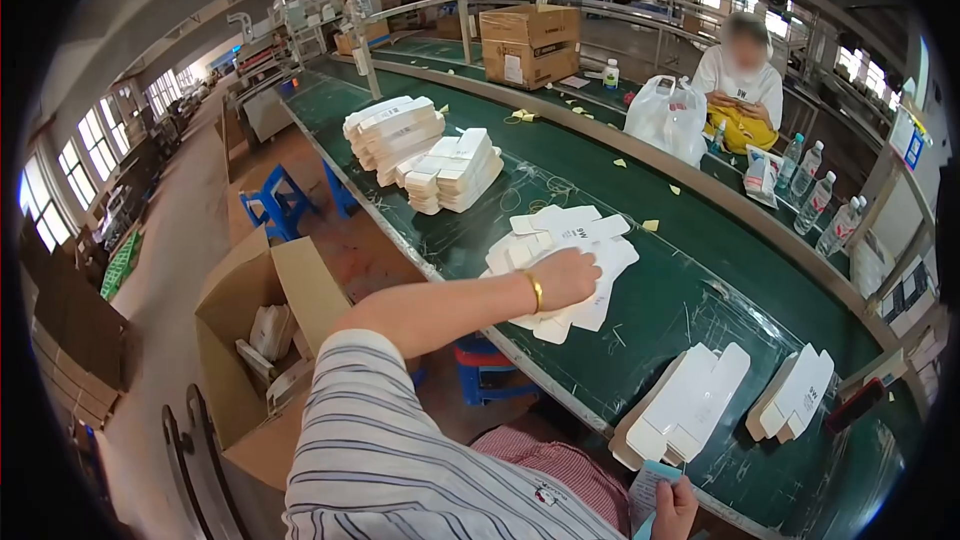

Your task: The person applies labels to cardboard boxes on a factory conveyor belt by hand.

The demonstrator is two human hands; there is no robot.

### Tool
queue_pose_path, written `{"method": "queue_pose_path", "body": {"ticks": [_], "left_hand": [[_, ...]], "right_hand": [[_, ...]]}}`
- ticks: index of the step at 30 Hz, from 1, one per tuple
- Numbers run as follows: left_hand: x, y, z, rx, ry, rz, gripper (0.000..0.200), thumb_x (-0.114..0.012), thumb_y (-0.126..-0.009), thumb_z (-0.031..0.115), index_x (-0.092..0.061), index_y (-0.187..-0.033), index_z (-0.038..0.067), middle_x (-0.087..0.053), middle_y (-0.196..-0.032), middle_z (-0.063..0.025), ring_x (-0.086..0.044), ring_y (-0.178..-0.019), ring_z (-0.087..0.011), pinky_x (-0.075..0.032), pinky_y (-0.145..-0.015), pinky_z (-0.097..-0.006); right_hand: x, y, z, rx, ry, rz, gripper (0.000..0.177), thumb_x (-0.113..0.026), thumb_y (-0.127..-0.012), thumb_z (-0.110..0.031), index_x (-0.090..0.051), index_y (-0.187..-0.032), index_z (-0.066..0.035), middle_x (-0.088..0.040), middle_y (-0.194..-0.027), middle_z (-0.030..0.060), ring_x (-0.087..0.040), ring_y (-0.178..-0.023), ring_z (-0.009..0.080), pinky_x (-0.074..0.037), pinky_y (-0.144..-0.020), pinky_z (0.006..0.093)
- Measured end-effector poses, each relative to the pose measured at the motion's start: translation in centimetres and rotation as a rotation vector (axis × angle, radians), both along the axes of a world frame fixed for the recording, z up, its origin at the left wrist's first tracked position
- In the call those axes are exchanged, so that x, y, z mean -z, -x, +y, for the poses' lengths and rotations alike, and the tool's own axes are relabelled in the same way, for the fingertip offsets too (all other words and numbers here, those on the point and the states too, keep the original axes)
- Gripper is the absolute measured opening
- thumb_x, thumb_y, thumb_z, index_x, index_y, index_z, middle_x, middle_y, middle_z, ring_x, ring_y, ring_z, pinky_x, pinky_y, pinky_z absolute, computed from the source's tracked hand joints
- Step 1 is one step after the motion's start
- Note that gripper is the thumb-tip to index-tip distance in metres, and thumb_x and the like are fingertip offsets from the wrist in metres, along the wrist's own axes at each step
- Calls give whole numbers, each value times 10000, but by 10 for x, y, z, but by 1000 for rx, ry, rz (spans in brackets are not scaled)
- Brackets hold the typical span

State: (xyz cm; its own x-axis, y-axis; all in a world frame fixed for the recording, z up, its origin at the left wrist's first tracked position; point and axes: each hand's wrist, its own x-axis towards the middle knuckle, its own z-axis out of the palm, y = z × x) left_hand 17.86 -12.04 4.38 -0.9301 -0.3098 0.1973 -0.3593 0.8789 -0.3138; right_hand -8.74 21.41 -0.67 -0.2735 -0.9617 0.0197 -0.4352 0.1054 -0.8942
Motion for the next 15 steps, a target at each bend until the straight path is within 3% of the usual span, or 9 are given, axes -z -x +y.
{"method": "queue_pose_path", "body": {"ticks": [2,3,6,7,9,11,12,13,15], "left_hand": [[17,6,25,-77,-163,55,119,-631,-767,208,-635,-843,116,-624,-904,-45,-610,-887,-223,-508,-734,-336],[26,17,44,172,-210,224,149,-642,-780,210,-648,-884,103,-631,-955,-63,-610,-931,-240,-508,-774,-347],[48,71,125,359,-940,543,297,-633,-889,221,-650,-1135,55,-637,-1071,-115,-600,-980,-279,-499,-837,-360],[32,80,149,328,-1189,526,327,-639,-891,233,-640,-1160,47,-635,-1080,-118,-606,-951,-267,-502,-820,-347],[27,97,173,290,-1473,498,370,-654,-889,244,-628,-1189,28,-638,-1069,-118,-613,-888,-236,-504,-782,-325],[42,115,182,282,-1508,505,370,-666,-883,233,-636,-1190,30,-651,-1027,-109,-611,-832,-207,-499,-746,-309],[48,121,183,278,-1511,512,356,-669,-882,225,-645,-1186,41,-657,-1003,-102,-607,-810,-196,-494,-730,-301],[48,123,182,287,-1468,517,352,-674,-879,228,-650,-1185,54,-661,-998,-95,-605,-804,-188,-491,-723,-298],[43,127,181,328,-1418,505,344,-682,-875,234,-661,-1181,79,-670,-988,-81,-600,-793,-173,-484,-709,-292]], "right_hand": [[-5,2,-2,41,-121,-2,249,-555,-992,-221,-638,-1001,14,-616,-967,108,-548,-832,150,-453,-698,313],[-10,0,-4,58,-104,-45,251,-559,-991,-228,-634,-1026,9,-614,-971,104,-543,-836,144,-454,-708,306],[-21,-14,-35,80,49,-260,303,-583,-982,-226,-580,-1173,9,-607,-1011,87,-548,-882,135,-460,-774,276],[-21,-13,-59,-10,69,-300,362,-595,-973,-193,-523,-1255,22,-610,-1053,93,-568,-940,141,-464,-823,271],[-47,-25,-115,-244,136,-372,326,-590,-960,-129,-535,-1247,14,-605,-1050,76,-558,-929,122,-463,-810,257],[-68,-44,-169,-379,256,-278,275,-613,-933,-116,-586,-1181,1,-614,-938,26,-548,-812,101,-458,-716,251],[-77,-51,-192,-403,365,83,233,-621,-930,-129,-614,-1126,-4,-597,-877,21,-523,-749,94,-443,-656,251],[-88,-58,-203,-432,266,144,267,-629,-918,-136,-628,-1123,36,-648,-918,81,-597,-793,136,-486,-693,268],[-8,3,0,255,85,-179,218,-622,-881,-78,-608,-1072,27,-601,-922,31,-513,-792,80,-435,-695,239]]}}
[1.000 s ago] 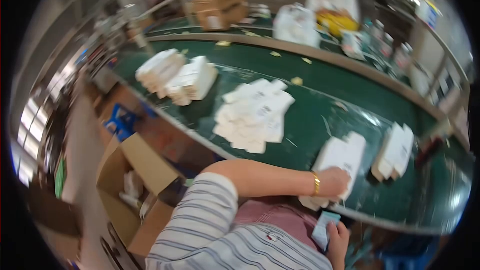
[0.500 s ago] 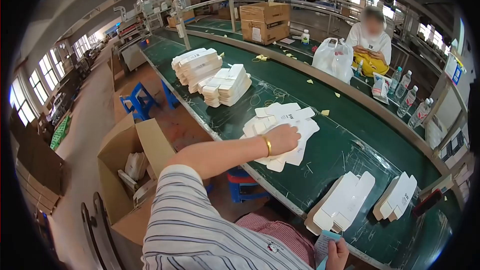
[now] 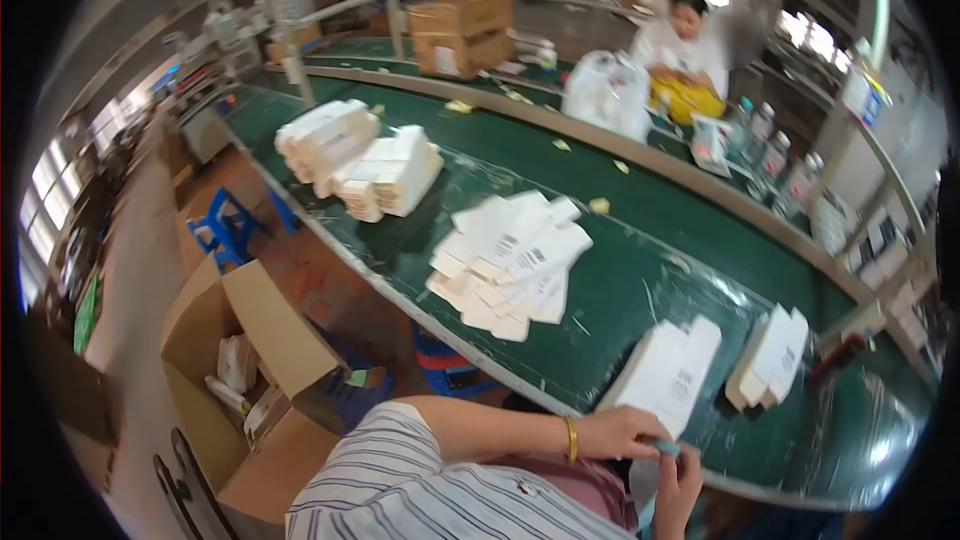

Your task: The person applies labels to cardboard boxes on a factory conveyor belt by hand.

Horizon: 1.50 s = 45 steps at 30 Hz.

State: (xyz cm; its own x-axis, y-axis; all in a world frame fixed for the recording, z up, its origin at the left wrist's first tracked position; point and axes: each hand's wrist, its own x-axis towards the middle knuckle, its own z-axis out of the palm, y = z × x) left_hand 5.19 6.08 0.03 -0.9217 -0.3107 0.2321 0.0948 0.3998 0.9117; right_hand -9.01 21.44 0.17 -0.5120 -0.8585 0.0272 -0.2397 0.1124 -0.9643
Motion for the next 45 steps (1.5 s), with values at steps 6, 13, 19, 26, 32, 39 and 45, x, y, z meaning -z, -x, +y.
{"method": "queue_pose_path", "body": {"ticks": [6,13,19,26,32,39,45], "left_hand": [[-18,8,-13,-95,-26,15,276,-710,-848,158,-691,-1111,75,-680,-1012,-69,-637,-867,-159,-514,-762,-279],[-25,21,-15,-118,-164,-122,241,-720,-834,121,-726,-1069,68,-674,-931,-51,-620,-820,-137,-507,-725,-259],[-16,35,-26,-139,-9,-76,228,-706,-827,101,-736,-1050,65,-672,-887,-57,-612,-773,-144,-494,-693,-262],[-17,42,-36,-117,-107,-156,218,-694,-830,88,-735,-1043,57,-668,-870,-56,-602,-749,-134,-487,-677,-258],[-11,46,-40,-150,-145,-179,174,-706,-820,86,-744,-986,51,-674,-848,-53,-601,-736,-121,-485,-658,-255],[-1,44,-51,-221,94,-80,189,-699,-815,71,-736,-999,45,-668,-833,-75,-616,-731,-167,-493,-650,-273],[8,29,-68,-267,323,11,214,-668,-815,39,-708,-1025,38,-642,-824,-81,-613,-745,-227,-506,-654,-328]], "right_hand": [[-8,3,-2,-18,-79,20,232,-650,-875,-128,-608,-1059,7,-600,-875,58,-534,-765,132,-444,-689,280],[-9,0,-13,93,-54,-55,170,-621,-939,-165,-627,-925,4,-581,-720,23,-491,-669,79,-416,-601,254],[-5,2,-23,183,-63,-198,184,-631,-932,-178,-628,-919,6,-593,-756,22,-501,-696,81,-430,-621,256],[8,13,-23,139,-126,-208,215,-643,-923,-203,-617,-900,10,-573,-741,12,-486,-693,82,-418,-613,256],[13,16,-28,186,-164,-231,239,-638,-931,-219,-619,-878,13,-558,-708,3,-468,-665,71,-402,-581,252],[3,15,-36,142,-212,-331,272,-596,-966,-249,-657,-954,16,-605,-731,4,-485,-644,50,-414,-566,240],[4,19,-56,216,-263,-622,302,-563,-992,-249,-656,-960,36,-622,-762,-3,-496,-636,34,-417,-553,215]]}}
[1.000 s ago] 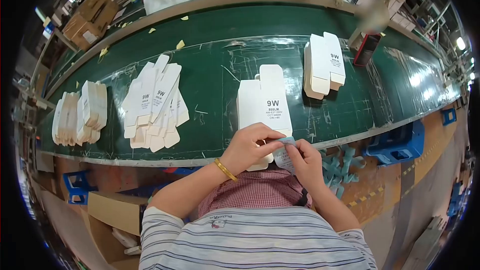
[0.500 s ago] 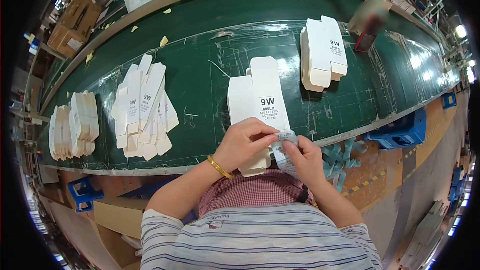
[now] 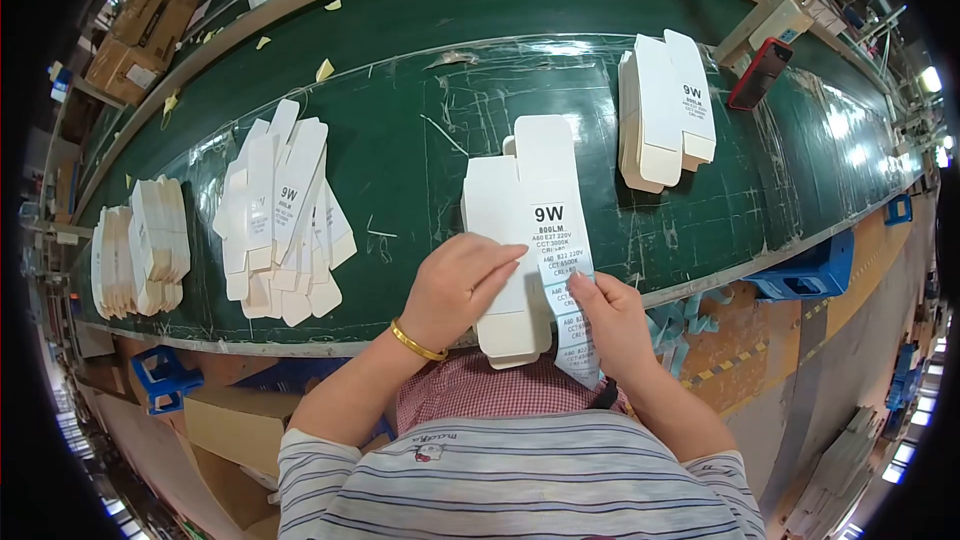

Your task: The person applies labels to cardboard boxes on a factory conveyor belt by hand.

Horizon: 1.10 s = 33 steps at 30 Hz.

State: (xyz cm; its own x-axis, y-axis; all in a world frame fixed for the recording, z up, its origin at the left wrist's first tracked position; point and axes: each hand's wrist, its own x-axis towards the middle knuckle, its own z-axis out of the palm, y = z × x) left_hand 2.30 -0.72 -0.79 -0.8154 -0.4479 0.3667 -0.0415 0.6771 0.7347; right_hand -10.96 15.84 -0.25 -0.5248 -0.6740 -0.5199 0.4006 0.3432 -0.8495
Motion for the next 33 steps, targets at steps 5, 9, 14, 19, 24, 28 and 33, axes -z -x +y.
{"method": "queue_pose_path", "body": {"ticks": [5,9,14,19,24,28,33], "left_hand": [[5,-1,-2,89,149,8,308,-664,-772,10,-700,-1075,52,-604,-818,-57,-579,-741,-218,-490,-657,-327],[7,1,-5,151,199,-10,398,-659,-726,-14,-684,-1118,43,-561,-805,-45,-536,-721,-209,-473,-649,-326],[10,4,-6,150,215,-6,437,-649,-699,-30,-665,-1134,12,-539,-797,-43,-517,-706,-206,-464,-641,-321],[11,5,-6,136,192,-33,421,-647,-704,-24,-669,-1123,11,-544,-804,-43,-513,-706,-201,-466,-641,-312],[10,7,-6,135,196,-52,413,-651,-707,-16,-670,-1119,11,-543,-802,-45,-508,-704,-201,-466,-645,-309],[7,7,-7,135,192,-62,412,-657,-707,-11,-670,-1119,13,-541,-801,-46,-507,-705,-203,-465,-646,-309],[7,8,-6,131,189,-72,405,-664,-712,-3,-671,-1116,17,-538,-802,-46,-505,-702,-204,-463,-644,-311]], "right_hand": [[3,2,-13,110,-17,-206,289,-536,-1006,-233,-642,-980,35,-637,-803,12,-522,-638,34,-432,-546,211],[2,4,-19,99,-55,-201,289,-533,-1007,-231,-639,-964,35,-636,-805,15,-522,-638,35,-432,-545,211],[1,6,-23,83,-91,-173,285,-540,-1004,-230,-640,-962,34,-636,-805,14,-526,-648,37,-434,-555,211],[-3,5,-26,73,-141,-151,294,-550,-1000,-242,-641,-961,35,-639,-805,14,-529,-658,38,-438,-568,210],[-3,5,-24,64,-157,-141,304,-553,-1000,-249,-643,-967,39,-639,-801,16,-528,-661,38,-438,-571,211],[-3,4,-25,75,-140,-143,306,-558,-998,-252,-643,-970,41,-644,-808,20,-536,-668,40,-446,-573,212],[-3,3,-26,87,-124,-156,303,-566,-995,-251,-645,-976,41,-652,-820,27,-549,-678,42,-457,-579,210]]}}
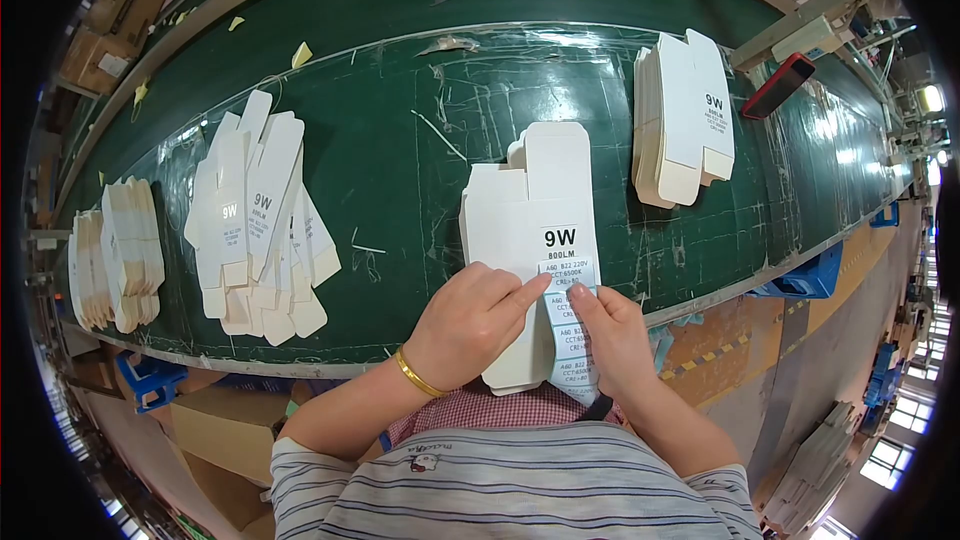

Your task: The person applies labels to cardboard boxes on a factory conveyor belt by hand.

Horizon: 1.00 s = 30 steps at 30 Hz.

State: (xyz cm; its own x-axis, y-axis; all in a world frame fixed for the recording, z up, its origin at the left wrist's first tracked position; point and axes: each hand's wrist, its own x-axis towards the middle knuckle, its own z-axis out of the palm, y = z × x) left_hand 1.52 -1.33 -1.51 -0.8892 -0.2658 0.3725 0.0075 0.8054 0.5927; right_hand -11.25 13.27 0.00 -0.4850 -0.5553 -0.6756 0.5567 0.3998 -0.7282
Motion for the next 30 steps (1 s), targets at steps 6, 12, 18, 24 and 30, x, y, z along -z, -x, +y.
{"method": "queue_pose_path", "body": {"ticks": [6,12,18,24,30], "left_hand": [[-3,2,1,-18,-15,-31,380,-669,-730,2,-679,-1109,24,-544,-799,-48,-511,-707,-205,-463,-645,-315],[-6,3,1,-29,-35,-57,368,-669,-749,9,-685,-1116,31,-553,-789,-56,-522,-715,-207,-458,-647,-325],[-7,3,2,-33,-29,-85,365,-667,-757,19,-680,-1122,30,-549,-790,-55,-523,-715,-208,-459,-650,-327],[-6,4,3,-36,-30,-84,359,-669,-761,25,-679,-1120,28,-547,-787,-57,-524,-716,-211,-461,-649,-328],[-7,4,3,-34,-27,-90,348,-675,-764,23,-681,-1112,28,-543,-784,-56,-523,-716,-213,-460,-648,-331]], "right_hand": [[-2,-1,-2,26,16,-33,300,-563,-995,-242,-642,-1006,46,-660,-845,35,-569,-693,48,-471,-590,209],[-2,-3,-1,39,28,-68,292,-554,-999,-230,-637,-1026,48,-660,-855,35,-574,-691,53,-478,-592,213],[-2,-4,-1,77,60,-109,283,-544,-1003,-225,-633,-1022,43,-662,-856,40,-585,-690,61,-484,-590,220],[-1,-5,-2,93,56,-109,284,-550,-1000,-229,-630,-1023,43,-664,-860,45,-591,-691,65,-489,-595,224],[0,-4,-1,97,61,-119,279,-552,-998,-221,-628,-1031,46,-667,-874,51,-600,-703,69,-497,-605,227]]}}
